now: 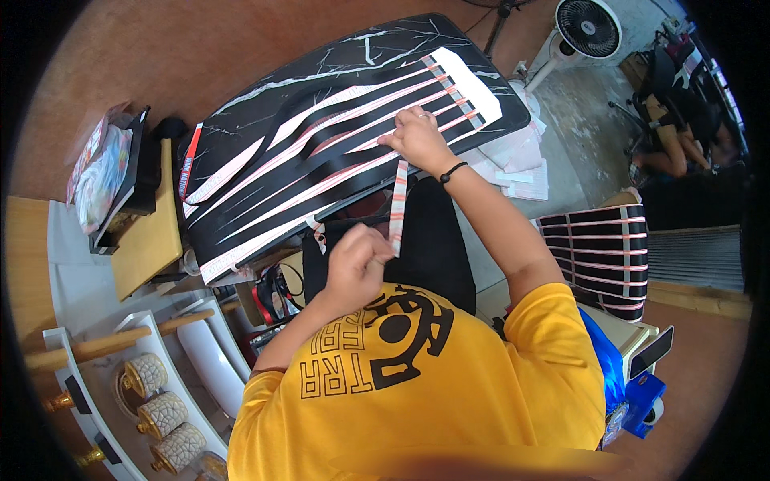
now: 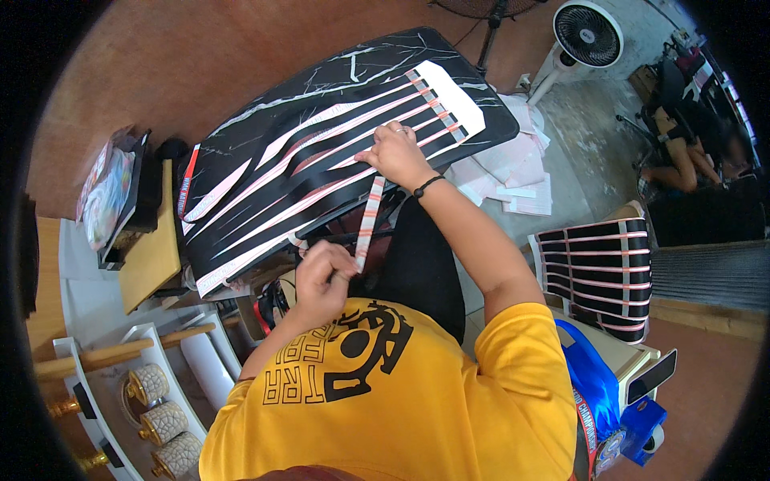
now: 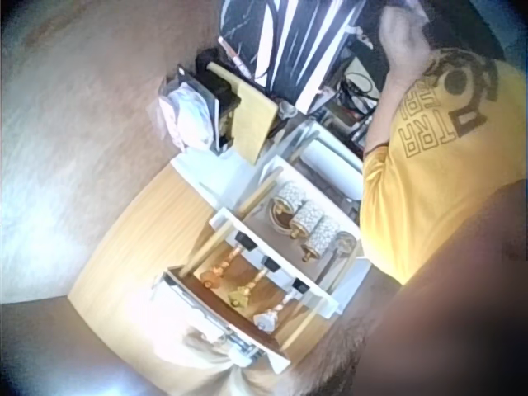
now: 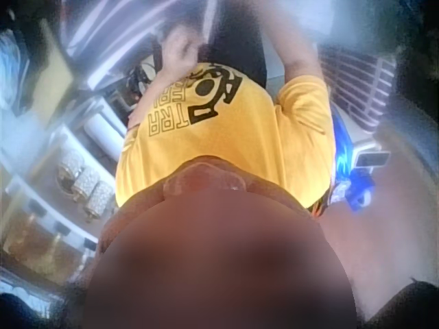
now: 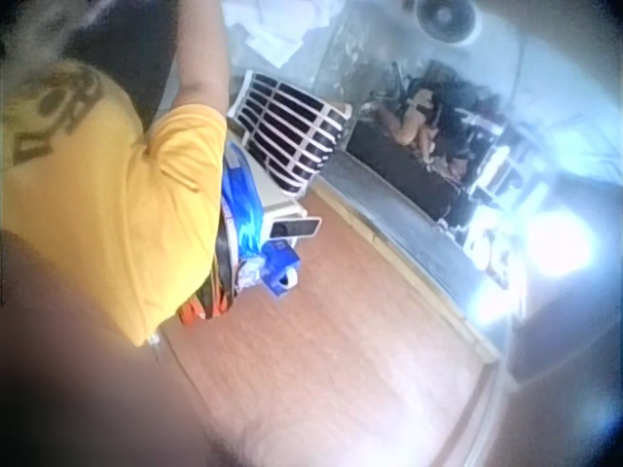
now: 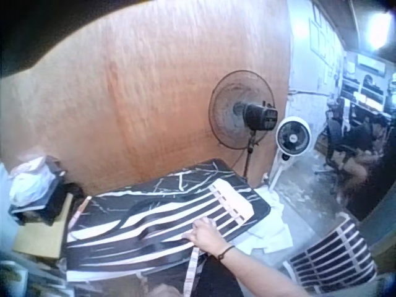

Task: The person assembles a belt by hand, peeling backing from adhesive strips and pressing them onto a black base with pink stripes. They repeatedly align and attach strips, then fold the assembled belt and place it aside.

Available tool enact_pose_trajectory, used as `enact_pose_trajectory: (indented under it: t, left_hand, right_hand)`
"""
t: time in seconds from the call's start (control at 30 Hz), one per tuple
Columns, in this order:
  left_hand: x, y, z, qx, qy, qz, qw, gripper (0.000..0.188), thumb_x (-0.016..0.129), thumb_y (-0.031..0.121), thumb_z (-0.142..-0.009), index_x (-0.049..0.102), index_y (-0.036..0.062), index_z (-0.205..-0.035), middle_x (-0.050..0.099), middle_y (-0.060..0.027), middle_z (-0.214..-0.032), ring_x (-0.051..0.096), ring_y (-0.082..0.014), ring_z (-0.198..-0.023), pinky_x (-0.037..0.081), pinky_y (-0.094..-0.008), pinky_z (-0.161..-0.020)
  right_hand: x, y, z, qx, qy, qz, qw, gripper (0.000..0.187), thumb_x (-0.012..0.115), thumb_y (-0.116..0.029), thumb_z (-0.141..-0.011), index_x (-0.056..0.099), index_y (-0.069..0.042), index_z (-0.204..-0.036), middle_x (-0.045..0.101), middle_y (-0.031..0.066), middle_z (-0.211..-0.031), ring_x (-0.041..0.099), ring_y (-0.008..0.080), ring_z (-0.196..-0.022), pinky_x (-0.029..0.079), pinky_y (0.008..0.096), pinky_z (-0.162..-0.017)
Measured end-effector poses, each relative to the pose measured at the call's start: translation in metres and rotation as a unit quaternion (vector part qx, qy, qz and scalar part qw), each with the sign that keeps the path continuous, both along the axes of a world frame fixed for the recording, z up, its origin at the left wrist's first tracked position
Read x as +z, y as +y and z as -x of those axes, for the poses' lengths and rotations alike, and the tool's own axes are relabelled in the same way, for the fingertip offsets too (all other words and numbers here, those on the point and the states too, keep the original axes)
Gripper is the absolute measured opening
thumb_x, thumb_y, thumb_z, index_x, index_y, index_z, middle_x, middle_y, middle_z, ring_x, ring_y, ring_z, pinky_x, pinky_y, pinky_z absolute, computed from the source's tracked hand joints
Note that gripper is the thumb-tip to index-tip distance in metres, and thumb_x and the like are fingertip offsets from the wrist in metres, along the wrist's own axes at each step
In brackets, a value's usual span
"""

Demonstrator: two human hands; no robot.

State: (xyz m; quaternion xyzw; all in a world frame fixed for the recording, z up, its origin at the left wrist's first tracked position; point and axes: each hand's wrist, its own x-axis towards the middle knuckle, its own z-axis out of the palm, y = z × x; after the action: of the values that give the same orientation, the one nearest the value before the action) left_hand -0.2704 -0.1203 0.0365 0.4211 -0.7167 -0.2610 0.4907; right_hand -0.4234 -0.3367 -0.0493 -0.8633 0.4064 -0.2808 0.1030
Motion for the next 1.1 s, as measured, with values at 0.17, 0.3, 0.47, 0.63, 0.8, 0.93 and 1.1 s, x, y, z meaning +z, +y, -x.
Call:
enact_pose_trajectory:
  t: [0.17,0.3,0.47,0.63,0.8,0.93,1.1]
  left_hand:
    - [0.006,0.002,0.003,-0.101,-0.063,0.053,0.991,0.021,0.06,-0.015,-0.067,0.061,0.0008,-0.081,0.057,-0.0114,-0.08,0.061,-0.0285,-0.075,0.049,-0.0342,-0.066]
    - [0.011,0.003,0.003,-0.133,-0.11,0.069,0.983,0.024,0.062,-0.011,-0.061,0.062,0.0019,-0.081,0.057,-0.0116,-0.082,0.061,-0.0299,-0.078,0.051,-0.0365,-0.071]
    - [0.01,0.001,0.017,-0.217,-0.214,0.106,0.947,0.011,0.062,0.003,-0.074,0.057,0.0047,-0.084,0.052,-0.0095,-0.085,0.061,-0.0283,-0.092,0.051,-0.038,-0.084]
    - [0.002,-0.007,0.038,-0.309,-0.298,0.129,0.894,0.009,0.06,0.012,-0.08,0.056,0.0072,-0.086,0.054,-0.0067,-0.085,0.061,-0.0225,-0.093,0.051,-0.0347,-0.085]
    - [0.011,-0.018,0.045,-0.294,-0.366,0.225,0.854,0.009,0.059,0.014,-0.08,0.058,0.008,-0.087,0.055,-0.0029,-0.085,0.061,-0.0175,-0.09,0.051,-0.0289,-0.078]
    - [0.047,-0.033,0.046,-0.32,-0.461,0.292,0.774,0.018,0.059,0.02,-0.083,0.061,0.0084,-0.096,0.058,-0.003,-0.093,0.06,-0.0179,-0.095,0.05,-0.0302,-0.08]
    - [0.093,-0.037,0.053,-0.324,-0.267,0.482,0.77,0.03,0.054,0.027,-0.09,0.06,0.0133,-0.116,0.059,-0.0049,-0.113,0.058,-0.0211,-0.108,0.048,-0.0378,-0.091]
  right_hand:
    - [0.0,0.001,-0.003,-0.021,0.014,-0.006,1.0,0.042,0.067,-0.047,-0.085,0.078,-0.006,-0.078,0.06,0.0079,-0.094,0.052,0.0287,-0.105,0.039,0.0471,-0.096]
    - [0.0,0.001,-0.005,-0.03,0.013,-0.023,0.999,0.042,0.067,-0.047,-0.085,0.079,-0.007,-0.079,0.061,0.0084,-0.093,0.053,0.029,-0.106,0.039,0.0468,-0.096]
    - [0.001,-0.001,-0.009,-0.063,0.026,-0.004,0.998,0.045,0.067,-0.05,-0.083,0.079,-0.008,-0.078,0.064,0.0101,-0.09,0.056,0.0299,-0.105,0.041,0.0457,-0.095]
    - [0.002,-0.004,-0.016,-0.096,0.056,0.017,0.994,0.048,0.067,-0.055,-0.08,0.078,-0.009,-0.078,0.067,0.011,-0.085,0.06,0.0302,-0.1,0.045,0.0464,-0.09]
    - [-0.002,-0.016,-0.001,-0.083,-0.239,-0.194,0.948,0.036,0.072,-0.038,-0.088,0.067,-0.004,-0.078,0.063,0.0084,-0.073,0.058,0.0213,-0.071,0.047,0.0326,-0.068]
    - [-0.008,-0.029,0.015,-0.041,-0.509,-0.249,0.823,0.027,0.054,-0.029,-0.103,0.059,-0.005,-0.092,0.064,0.0023,-0.086,0.058,0.0103,-0.078,0.046,0.0253,-0.074]
    - [-0.014,-0.033,0.019,-0.049,-0.524,-0.267,0.807,0.023,0.052,-0.026,-0.103,0.057,-0.006,-0.092,0.064,0.0036,-0.088,0.057,0.0107,-0.081,0.045,0.0248,-0.078]
